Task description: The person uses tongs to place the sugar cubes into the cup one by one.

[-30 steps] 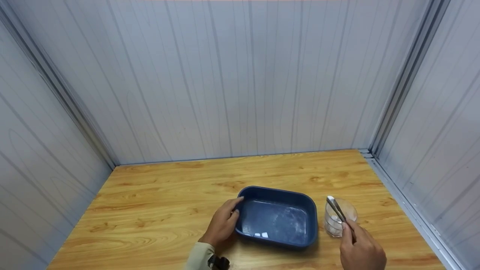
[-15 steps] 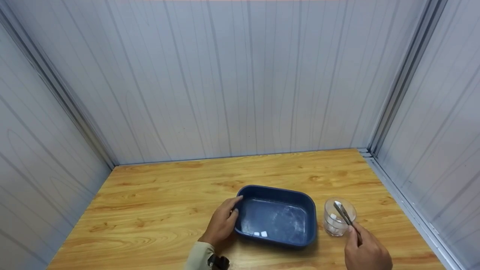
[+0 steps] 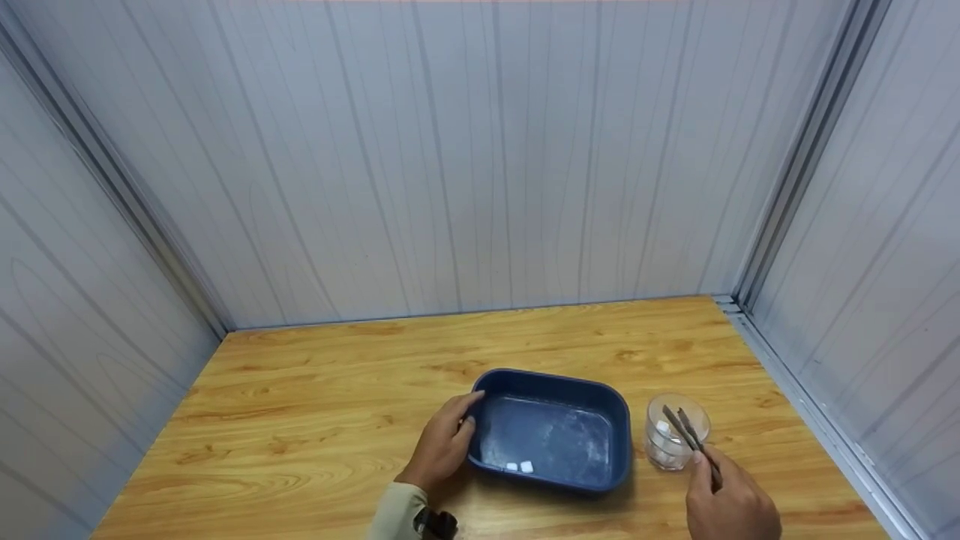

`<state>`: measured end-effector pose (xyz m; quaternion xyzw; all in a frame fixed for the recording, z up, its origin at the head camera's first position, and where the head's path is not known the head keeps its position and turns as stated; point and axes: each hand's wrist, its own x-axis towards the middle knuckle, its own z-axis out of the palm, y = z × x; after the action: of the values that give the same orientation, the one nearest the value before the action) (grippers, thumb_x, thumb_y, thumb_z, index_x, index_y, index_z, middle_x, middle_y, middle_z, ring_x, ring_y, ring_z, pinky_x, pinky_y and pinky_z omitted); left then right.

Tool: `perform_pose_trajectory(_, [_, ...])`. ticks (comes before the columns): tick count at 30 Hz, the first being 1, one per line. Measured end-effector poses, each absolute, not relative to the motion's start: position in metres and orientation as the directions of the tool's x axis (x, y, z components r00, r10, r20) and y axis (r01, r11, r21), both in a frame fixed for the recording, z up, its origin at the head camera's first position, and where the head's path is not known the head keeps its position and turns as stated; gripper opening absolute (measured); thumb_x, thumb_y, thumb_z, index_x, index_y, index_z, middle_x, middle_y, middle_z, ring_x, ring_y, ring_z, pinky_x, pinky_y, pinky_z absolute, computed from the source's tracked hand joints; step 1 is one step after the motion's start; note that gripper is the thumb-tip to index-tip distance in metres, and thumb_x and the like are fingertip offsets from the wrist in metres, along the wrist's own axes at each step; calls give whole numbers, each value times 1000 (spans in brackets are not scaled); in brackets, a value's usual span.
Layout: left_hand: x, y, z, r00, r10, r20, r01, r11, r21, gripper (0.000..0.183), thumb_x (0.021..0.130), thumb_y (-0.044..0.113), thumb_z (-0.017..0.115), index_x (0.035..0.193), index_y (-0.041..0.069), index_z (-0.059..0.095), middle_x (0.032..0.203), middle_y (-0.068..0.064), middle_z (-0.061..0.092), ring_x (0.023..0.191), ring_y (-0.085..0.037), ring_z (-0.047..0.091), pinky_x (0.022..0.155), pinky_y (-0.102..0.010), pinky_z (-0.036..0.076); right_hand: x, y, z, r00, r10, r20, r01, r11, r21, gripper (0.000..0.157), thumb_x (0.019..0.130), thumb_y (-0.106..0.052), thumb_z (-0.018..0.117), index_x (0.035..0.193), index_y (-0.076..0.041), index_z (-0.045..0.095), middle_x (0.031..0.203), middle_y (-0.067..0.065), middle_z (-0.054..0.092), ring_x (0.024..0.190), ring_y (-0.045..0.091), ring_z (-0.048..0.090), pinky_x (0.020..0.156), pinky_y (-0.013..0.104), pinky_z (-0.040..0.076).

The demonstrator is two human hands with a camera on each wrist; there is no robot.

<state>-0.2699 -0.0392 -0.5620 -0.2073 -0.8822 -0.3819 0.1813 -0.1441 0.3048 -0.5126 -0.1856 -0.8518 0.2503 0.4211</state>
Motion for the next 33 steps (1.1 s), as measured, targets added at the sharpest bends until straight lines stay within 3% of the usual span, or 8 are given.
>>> perform_pose_trajectory(4, [-269,-40,-562,-842,224,491,511,626,590,40,90,11,51,130,16,55,122,4,56,111,-11,54,91,-33,44,-144,301,-514,-543,511,666,40,808,-588,18,76,-16,71,89,-4,74,75,16,69,69,-34,26,51,5,30])
perform_pose_trajectory(13, [-268,-42,-562,-829,223,513,525,626,577,40,89,10,52,129,16,56,121,5,56,110,-11,54,89,-34,45,-145,289,-511,-539,507,672,-11,794,-608,16,76,-14,71,89,-4,75,76,15,69,70,-33,33,57,1,31])
perform_pose_trajectory(23, [-268,-36,-562,-827,232,511,530,624,574,39,91,11,51,129,17,56,122,4,56,111,-12,54,89,-34,45,-143,278,-508,-555,528,642,29,784,-620,15,77,-16,71,86,-6,75,78,12,70,74,-34,30,60,0,29])
perform_pose_trajectory(33, [-268,-38,-563,-833,233,502,524,626,578,39,91,12,51,129,18,56,123,4,56,110,-12,54,89,-35,45,-141,268,-510,-570,497,654,-41,778,-627,12,76,-12,74,86,-7,76,71,8,69,62,-24,44,53,1,35])
